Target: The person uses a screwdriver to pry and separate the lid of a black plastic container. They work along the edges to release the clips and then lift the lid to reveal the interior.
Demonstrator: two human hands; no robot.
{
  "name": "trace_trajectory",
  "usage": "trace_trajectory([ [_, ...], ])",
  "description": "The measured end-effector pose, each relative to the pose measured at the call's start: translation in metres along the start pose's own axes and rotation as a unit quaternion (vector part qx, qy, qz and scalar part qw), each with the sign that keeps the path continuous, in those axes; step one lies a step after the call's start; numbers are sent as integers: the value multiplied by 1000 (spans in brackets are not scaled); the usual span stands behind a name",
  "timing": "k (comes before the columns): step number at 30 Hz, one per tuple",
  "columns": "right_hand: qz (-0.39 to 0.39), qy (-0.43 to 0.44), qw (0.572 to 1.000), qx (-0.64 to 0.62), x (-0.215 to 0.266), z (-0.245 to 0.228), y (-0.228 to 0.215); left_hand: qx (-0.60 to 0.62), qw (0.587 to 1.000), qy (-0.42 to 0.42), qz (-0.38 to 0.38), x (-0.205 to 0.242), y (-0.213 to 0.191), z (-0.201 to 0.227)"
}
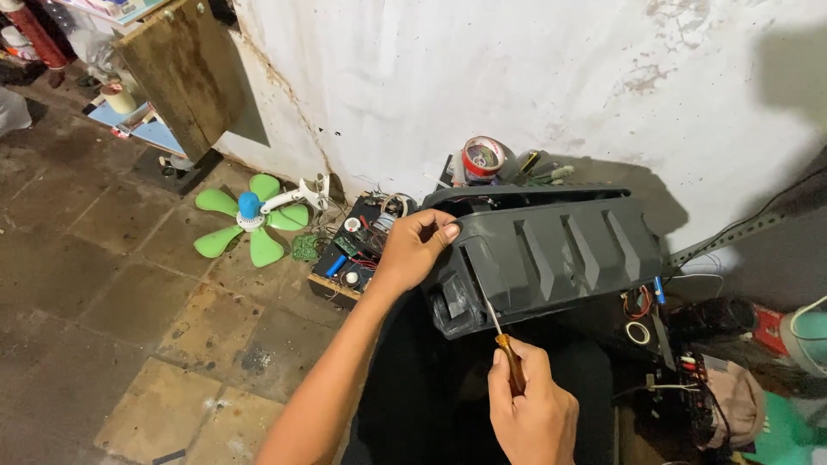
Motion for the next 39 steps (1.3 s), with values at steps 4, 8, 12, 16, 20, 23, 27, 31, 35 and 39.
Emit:
trace_trajectory([
  [4, 6, 25, 1000, 10, 0, 0, 1, 2, 1000, 5, -2, 1, 0, 1],
  [8, 32, -95, 994, -48, -3, -10, 0, -5, 1000, 2, 5, 0, -1, -1],
  [12, 62, -162, 981, -87, -1, -11, 1, -9, 1000, -6, 5, 2, 0, 1],
  [16, 47, -143, 986, -71, 0, -9, 4, 2, 1000, 10, 9, 0, -1, -4],
  [20, -16, -80, 983, -163, -1, -6, 4, 9, 1000, 21, 10, 0, -1, -3],
  [23, -15, -114, 976, -183, -3, -3, 6, 5, 1000, 19, 11, -1, -1, -4],
  [27, -25, -95, 972, -215, 0, 2, 8, 0, 1000, 22, 7, -1, 1, -6],
  [31, -11, -95, 967, -238, 0, -4, 5, -8, 1000, 17, 11, -1, 1, -9],
  [35, -36, -3, 964, -264, 1, -4, 7, -1, 1000, 14, 13, -1, 1, -9],
  [39, -8, -20, 983, -182, 5, -6, 9, 4, 1000, 18, 10, 0, 2, -7],
])
Point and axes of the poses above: each hand's wrist, its own x-axis away from the middle knuckle, its own y-axis out of the palm, z = x × y, the point moved 3 cm from there along -x, towards the middle knuckle, and after that the axes turned 11 degrees about y, right-handed, at the moved point
